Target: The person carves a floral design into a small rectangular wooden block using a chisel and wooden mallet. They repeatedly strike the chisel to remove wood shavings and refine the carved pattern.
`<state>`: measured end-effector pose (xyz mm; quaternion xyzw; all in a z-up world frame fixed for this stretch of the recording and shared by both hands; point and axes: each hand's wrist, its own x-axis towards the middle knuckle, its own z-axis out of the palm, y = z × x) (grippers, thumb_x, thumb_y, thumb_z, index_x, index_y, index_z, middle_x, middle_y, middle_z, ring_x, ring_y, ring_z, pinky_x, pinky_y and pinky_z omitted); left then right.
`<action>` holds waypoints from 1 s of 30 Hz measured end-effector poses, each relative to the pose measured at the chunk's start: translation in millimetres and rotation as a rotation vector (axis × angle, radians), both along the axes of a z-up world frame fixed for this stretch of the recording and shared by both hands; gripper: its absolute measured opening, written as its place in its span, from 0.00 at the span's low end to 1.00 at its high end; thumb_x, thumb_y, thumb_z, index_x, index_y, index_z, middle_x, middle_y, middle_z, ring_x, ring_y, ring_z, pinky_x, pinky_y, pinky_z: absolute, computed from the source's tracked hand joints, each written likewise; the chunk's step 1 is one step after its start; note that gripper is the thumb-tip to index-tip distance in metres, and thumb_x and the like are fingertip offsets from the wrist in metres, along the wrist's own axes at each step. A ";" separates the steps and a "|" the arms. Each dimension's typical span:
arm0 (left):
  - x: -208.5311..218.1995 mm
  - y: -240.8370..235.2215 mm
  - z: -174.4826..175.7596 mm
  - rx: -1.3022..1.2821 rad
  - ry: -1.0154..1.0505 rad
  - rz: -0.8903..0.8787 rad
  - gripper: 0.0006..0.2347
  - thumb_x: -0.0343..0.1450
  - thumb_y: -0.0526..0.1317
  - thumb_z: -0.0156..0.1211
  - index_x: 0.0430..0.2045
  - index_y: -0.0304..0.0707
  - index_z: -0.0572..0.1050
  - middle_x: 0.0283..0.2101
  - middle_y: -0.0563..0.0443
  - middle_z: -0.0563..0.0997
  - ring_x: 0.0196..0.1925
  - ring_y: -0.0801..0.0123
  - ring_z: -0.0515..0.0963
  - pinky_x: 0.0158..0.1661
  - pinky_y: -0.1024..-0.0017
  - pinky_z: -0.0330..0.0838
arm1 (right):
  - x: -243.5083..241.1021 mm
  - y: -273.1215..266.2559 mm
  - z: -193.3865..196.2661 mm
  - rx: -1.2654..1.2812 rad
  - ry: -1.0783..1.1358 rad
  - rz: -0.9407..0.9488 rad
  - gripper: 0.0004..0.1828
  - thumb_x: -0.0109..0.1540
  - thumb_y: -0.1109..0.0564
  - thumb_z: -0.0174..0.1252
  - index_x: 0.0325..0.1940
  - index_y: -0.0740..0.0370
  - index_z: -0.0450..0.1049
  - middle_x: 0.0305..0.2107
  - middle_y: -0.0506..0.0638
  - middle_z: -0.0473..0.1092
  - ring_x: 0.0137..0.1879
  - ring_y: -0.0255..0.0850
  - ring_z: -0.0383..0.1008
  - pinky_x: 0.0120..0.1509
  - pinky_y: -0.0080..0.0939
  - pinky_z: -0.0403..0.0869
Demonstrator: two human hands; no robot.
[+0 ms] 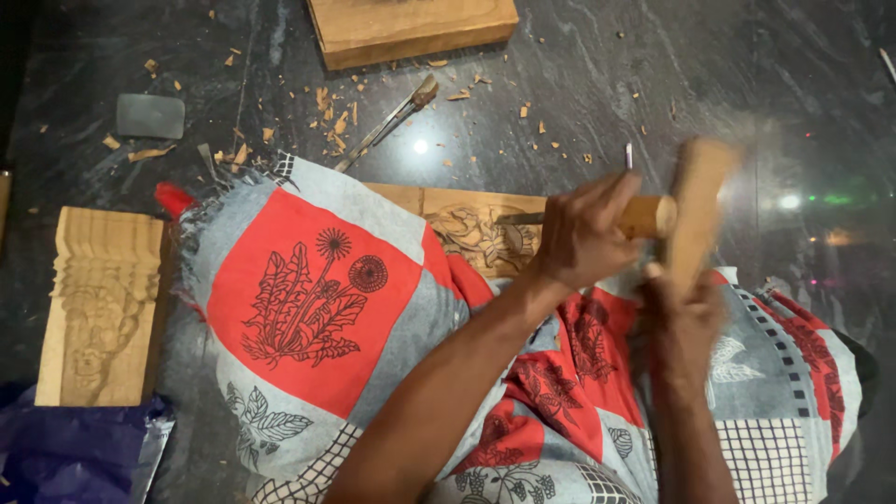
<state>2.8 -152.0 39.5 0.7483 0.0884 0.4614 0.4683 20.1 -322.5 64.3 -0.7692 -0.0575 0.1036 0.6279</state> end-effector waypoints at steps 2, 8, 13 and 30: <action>-10.8 -2.0 1.8 -0.005 -0.027 -0.017 0.19 0.60 0.34 0.70 0.42 0.38 0.70 0.33 0.45 0.78 0.37 0.52 0.82 0.35 0.57 0.75 | 5.8 -11.6 17.1 0.017 -0.333 -0.009 0.18 0.69 0.61 0.63 0.60 0.63 0.65 0.36 0.44 0.70 0.34 0.30 0.68 0.34 0.29 0.68; -7.4 5.6 6.2 -0.085 -0.065 0.020 0.16 0.60 0.33 0.69 0.38 0.39 0.69 0.33 0.46 0.77 0.36 0.51 0.81 0.34 0.57 0.74 | 16.2 -57.1 59.4 0.020 -0.557 -0.092 0.19 0.67 0.63 0.64 0.56 0.69 0.64 0.38 0.54 0.71 0.37 0.38 0.71 0.38 0.35 0.70; -7.2 8.4 8.4 -0.104 -0.047 0.039 0.16 0.59 0.33 0.68 0.37 0.39 0.69 0.31 0.46 0.76 0.35 0.51 0.81 0.34 0.57 0.73 | 10.6 -40.8 65.4 -0.375 -0.781 0.283 0.19 0.65 0.65 0.65 0.53 0.74 0.63 0.39 0.62 0.72 0.40 0.44 0.73 0.41 0.41 0.73; 19.2 6.3 2.8 -0.108 -0.087 0.084 0.17 0.57 0.30 0.63 0.38 0.39 0.69 0.35 0.45 0.79 0.36 0.47 0.81 0.33 0.55 0.74 | -32.9 -19.4 73.1 -0.095 -0.456 -0.019 0.16 0.72 0.68 0.60 0.56 0.67 0.59 0.27 0.52 0.68 0.23 0.35 0.68 0.25 0.33 0.67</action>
